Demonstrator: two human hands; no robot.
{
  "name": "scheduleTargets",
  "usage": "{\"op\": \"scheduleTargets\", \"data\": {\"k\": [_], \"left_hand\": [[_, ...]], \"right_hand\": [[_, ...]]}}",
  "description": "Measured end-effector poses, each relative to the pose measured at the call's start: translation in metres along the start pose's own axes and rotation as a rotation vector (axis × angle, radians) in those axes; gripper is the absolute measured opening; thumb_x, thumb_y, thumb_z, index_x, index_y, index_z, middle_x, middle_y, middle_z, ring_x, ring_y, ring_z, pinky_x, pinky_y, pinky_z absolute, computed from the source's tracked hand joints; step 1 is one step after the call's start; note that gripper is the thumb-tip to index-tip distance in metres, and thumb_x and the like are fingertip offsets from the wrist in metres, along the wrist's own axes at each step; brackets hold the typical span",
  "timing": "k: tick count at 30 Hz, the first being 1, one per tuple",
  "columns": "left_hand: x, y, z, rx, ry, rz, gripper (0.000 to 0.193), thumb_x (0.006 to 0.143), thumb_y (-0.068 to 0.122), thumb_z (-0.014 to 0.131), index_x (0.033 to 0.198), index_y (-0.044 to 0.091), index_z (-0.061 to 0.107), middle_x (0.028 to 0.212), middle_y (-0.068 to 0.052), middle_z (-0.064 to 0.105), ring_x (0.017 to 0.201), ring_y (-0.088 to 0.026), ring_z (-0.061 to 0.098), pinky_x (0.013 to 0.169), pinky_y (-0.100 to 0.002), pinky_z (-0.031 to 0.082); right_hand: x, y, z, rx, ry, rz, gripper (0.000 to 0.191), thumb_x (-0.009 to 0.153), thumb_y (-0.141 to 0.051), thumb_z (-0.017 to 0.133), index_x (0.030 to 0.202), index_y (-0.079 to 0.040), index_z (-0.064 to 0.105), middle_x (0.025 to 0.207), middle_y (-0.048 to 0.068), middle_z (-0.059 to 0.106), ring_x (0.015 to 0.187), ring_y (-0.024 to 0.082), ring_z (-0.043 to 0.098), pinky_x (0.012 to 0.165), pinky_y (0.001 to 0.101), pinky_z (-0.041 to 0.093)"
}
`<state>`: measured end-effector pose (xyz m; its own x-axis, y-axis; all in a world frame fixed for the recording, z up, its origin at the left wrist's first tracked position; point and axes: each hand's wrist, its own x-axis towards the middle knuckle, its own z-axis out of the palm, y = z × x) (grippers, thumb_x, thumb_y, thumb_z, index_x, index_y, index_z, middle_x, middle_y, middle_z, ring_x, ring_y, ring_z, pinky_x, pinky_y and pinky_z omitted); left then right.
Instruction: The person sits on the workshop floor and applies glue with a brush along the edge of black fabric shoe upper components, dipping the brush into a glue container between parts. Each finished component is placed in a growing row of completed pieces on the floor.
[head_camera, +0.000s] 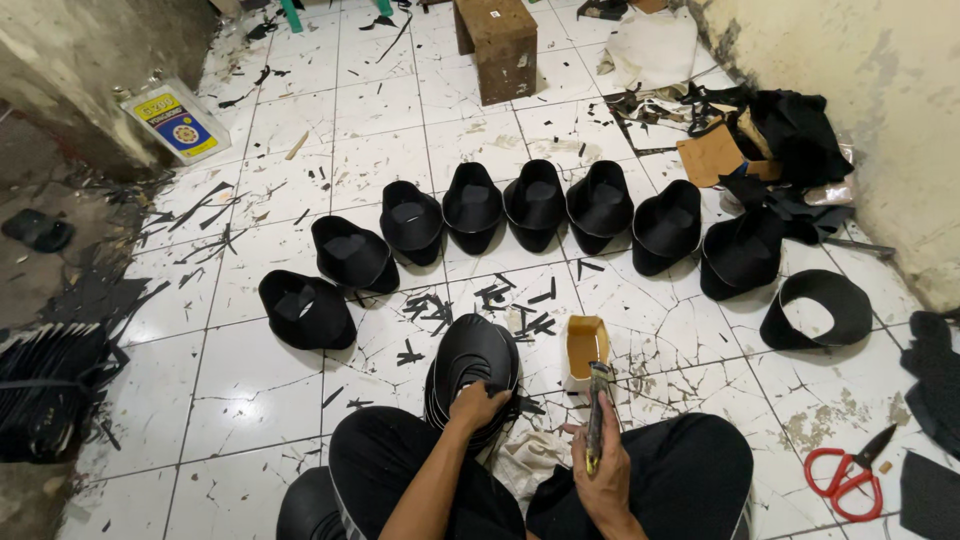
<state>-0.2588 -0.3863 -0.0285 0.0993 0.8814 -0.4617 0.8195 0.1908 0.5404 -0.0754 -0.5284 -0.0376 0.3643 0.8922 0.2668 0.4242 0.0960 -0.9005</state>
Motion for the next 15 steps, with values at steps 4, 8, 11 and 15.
{"op": "scheduleTargets", "data": {"k": [4, 8, 11, 15], "left_hand": [[0.003, 0.0, -0.001, -0.166, 0.026, 0.037, 0.069, 0.077, 0.045, 0.088, 0.12, -0.003, 0.063, 0.119, -0.024, 0.068, 0.113, -0.035, 0.066, 0.096, -0.04, 0.053], [0.007, -0.004, 0.003, -0.559, 0.058, 0.072, 0.041, 0.077, 0.032, 0.08, 0.103, 0.001, 0.076, 0.1, -0.017, 0.08, 0.098, -0.031, 0.077, 0.087, -0.038, 0.057], [0.005, -0.007, 0.003, -0.35, 0.202, 0.119, 0.027, 0.088, 0.028, 0.075, 0.096, 0.003, 0.08, 0.091, -0.018, 0.076, 0.089, -0.032, 0.075, 0.08, -0.04, 0.056], [-0.007, -0.006, -0.005, -0.409, 0.586, 0.218, 0.022, 0.1, 0.024, 0.063, 0.102, 0.004, 0.072, 0.084, -0.018, 0.071, 0.078, -0.035, 0.068, 0.071, -0.042, 0.052]], "right_hand": [[0.006, -0.011, 0.003, 0.017, -0.044, -0.031, 0.069, 0.091, 0.0, 0.056, 0.154, -0.002, 0.029, 0.145, 0.019, 0.057, 0.097, 0.026, 0.079, 0.075, 0.0322, 0.062], [0.012, -0.019, 0.006, 0.033, -0.066, 0.047, 0.07, 0.091, 0.0, 0.057, 0.155, -0.005, 0.028, 0.144, 0.017, 0.059, 0.097, 0.025, 0.079, 0.073, 0.0315, 0.063], [0.014, -0.024, 0.007, 0.044, -0.083, 0.059, 0.074, 0.089, 0.0, 0.057, 0.154, -0.006, 0.025, 0.148, 0.016, 0.055, 0.097, 0.025, 0.078, 0.07, 0.0316, 0.063], [0.018, -0.027, 0.005, 0.122, -0.1, 0.049, 0.074, 0.09, 0.001, 0.058, 0.155, -0.005, 0.024, 0.151, 0.016, 0.052, 0.098, 0.026, 0.078, 0.076, 0.0319, 0.063]]}}
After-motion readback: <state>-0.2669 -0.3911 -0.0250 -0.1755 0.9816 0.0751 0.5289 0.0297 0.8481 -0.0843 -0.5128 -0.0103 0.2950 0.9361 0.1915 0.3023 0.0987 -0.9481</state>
